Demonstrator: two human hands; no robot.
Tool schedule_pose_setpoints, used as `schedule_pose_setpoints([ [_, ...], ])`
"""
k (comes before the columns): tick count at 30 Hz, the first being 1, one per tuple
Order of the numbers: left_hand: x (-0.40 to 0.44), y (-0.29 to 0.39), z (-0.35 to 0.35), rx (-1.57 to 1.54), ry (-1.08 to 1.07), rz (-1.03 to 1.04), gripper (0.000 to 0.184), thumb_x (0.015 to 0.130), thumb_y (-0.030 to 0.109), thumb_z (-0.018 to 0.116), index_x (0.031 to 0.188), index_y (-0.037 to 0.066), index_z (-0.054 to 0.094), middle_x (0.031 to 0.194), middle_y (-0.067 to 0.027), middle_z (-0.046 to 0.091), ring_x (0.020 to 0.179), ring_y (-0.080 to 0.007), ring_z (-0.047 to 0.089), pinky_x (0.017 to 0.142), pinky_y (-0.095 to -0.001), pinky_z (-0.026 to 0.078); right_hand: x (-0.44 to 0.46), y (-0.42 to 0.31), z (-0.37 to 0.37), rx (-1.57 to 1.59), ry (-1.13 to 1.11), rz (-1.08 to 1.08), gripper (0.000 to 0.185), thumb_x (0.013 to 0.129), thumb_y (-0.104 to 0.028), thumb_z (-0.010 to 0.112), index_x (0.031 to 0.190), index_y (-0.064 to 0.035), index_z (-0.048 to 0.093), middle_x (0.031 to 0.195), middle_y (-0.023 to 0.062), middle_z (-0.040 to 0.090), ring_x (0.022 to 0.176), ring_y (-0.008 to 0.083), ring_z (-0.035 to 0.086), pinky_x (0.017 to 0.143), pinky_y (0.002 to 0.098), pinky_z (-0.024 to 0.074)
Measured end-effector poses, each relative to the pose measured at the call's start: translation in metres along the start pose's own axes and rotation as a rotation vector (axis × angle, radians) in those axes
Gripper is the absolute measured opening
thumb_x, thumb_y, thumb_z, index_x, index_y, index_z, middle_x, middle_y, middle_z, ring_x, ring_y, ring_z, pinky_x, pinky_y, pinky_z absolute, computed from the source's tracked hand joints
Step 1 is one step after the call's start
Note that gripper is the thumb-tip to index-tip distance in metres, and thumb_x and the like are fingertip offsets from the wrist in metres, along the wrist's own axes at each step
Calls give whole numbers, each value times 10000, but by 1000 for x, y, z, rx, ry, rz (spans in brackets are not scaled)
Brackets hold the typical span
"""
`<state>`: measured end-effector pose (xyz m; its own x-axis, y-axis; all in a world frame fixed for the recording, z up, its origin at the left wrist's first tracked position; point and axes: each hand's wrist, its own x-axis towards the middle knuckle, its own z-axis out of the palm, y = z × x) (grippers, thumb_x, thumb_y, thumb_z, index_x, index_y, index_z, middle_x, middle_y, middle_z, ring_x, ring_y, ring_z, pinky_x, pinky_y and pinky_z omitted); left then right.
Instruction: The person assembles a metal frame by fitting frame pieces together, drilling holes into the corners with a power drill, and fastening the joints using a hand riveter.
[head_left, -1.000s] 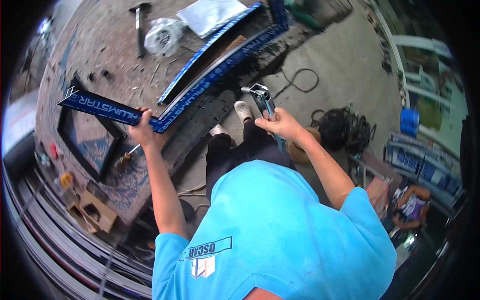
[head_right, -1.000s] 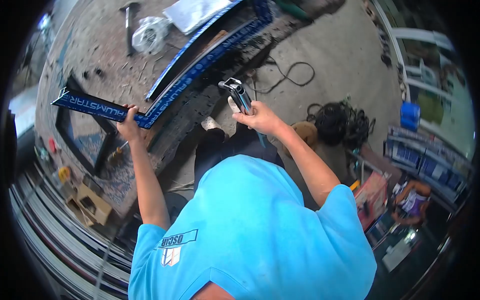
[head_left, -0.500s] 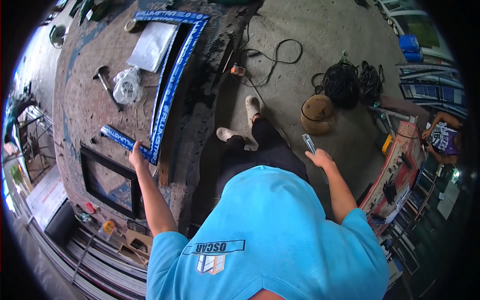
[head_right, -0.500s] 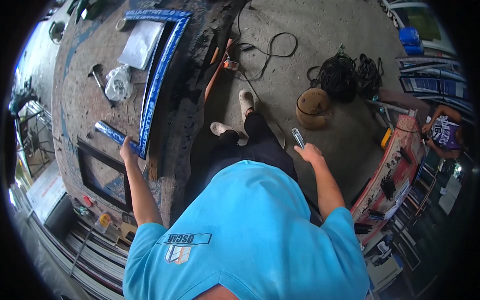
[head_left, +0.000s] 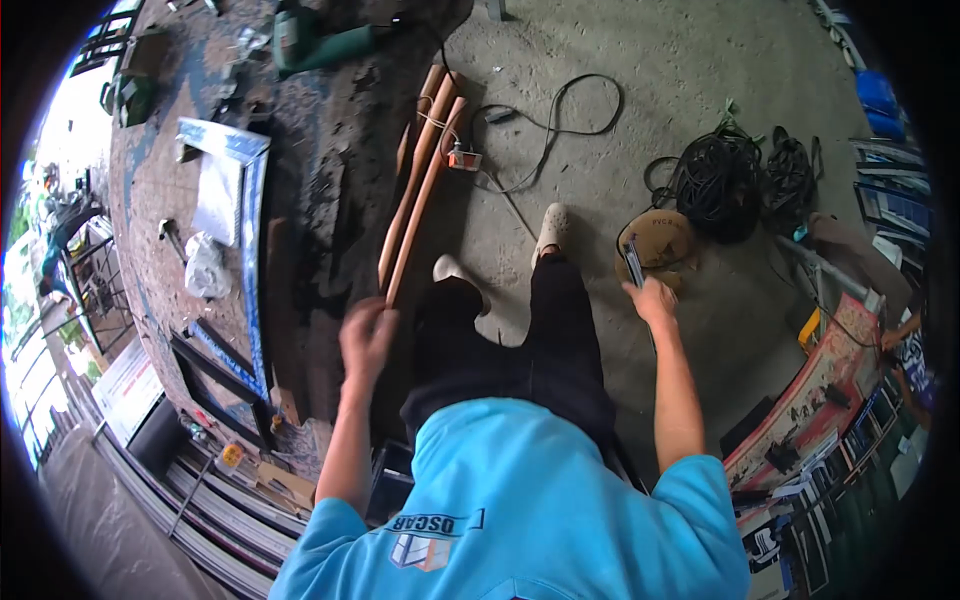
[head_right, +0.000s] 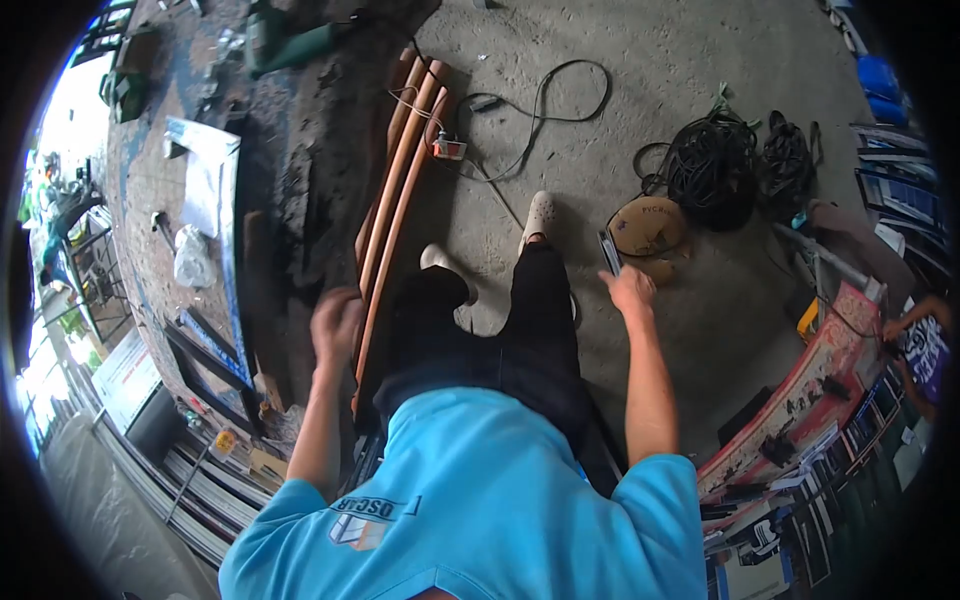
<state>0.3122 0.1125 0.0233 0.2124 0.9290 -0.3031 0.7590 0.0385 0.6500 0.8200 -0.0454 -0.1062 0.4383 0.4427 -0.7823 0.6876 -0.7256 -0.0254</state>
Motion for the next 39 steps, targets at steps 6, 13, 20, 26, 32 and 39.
schedule_pose_setpoints([
  [6,183,-77,259,151,-403,152,366,889,334,779,1100,38,737,1168,-172,669,1162,-395,608,999,-501,504,85,-115,0,640,171,-130,524,963,-500,728,918,19,663,757,171,656,700,341,642,694,446,494],
  [13,392,-162,444,610,-381,63,368,814,272,733,1151,125,752,1384,-170,581,1298,-391,537,1071,-526,464,175,-150,109,1195,17,-244,449,1000,-436,742,852,-25,641,725,-19,603,684,72,532,608,295,419],
  [20,499,-184,523,772,-344,92,486,817,296,753,1294,210,727,1626,-171,404,1525,-417,316,1194,-646,318,233,-169,78,1223,25,-63,449,1075,-416,631,887,-10,675,741,-10,609,664,80,556,602,273,440],
  [26,535,-230,557,527,-367,16,281,864,95,645,1090,191,782,1365,-166,608,1269,-415,605,1037,-512,514,257,-178,50,1295,61,93,506,1082,-527,557,915,-64,674,778,-39,503,681,67,451,590,263,360],
  [32,488,-215,541,-98,-222,18,186,758,162,738,924,81,759,903,-159,755,858,-320,741,811,-428,577,283,-152,82,1425,-27,90,557,1047,-577,585,1033,-29,688,792,-8,583,690,102,578,593,287,483],
  [39,345,-65,353,-1170,-410,-553,366,954,158,594,1286,9,641,879,-65,681,688,-155,647,639,-305,543,248,-150,65,1508,13,175,615,1009,-600,640,1007,13,687,799,44,607,676,145,600,614,317,510],
])
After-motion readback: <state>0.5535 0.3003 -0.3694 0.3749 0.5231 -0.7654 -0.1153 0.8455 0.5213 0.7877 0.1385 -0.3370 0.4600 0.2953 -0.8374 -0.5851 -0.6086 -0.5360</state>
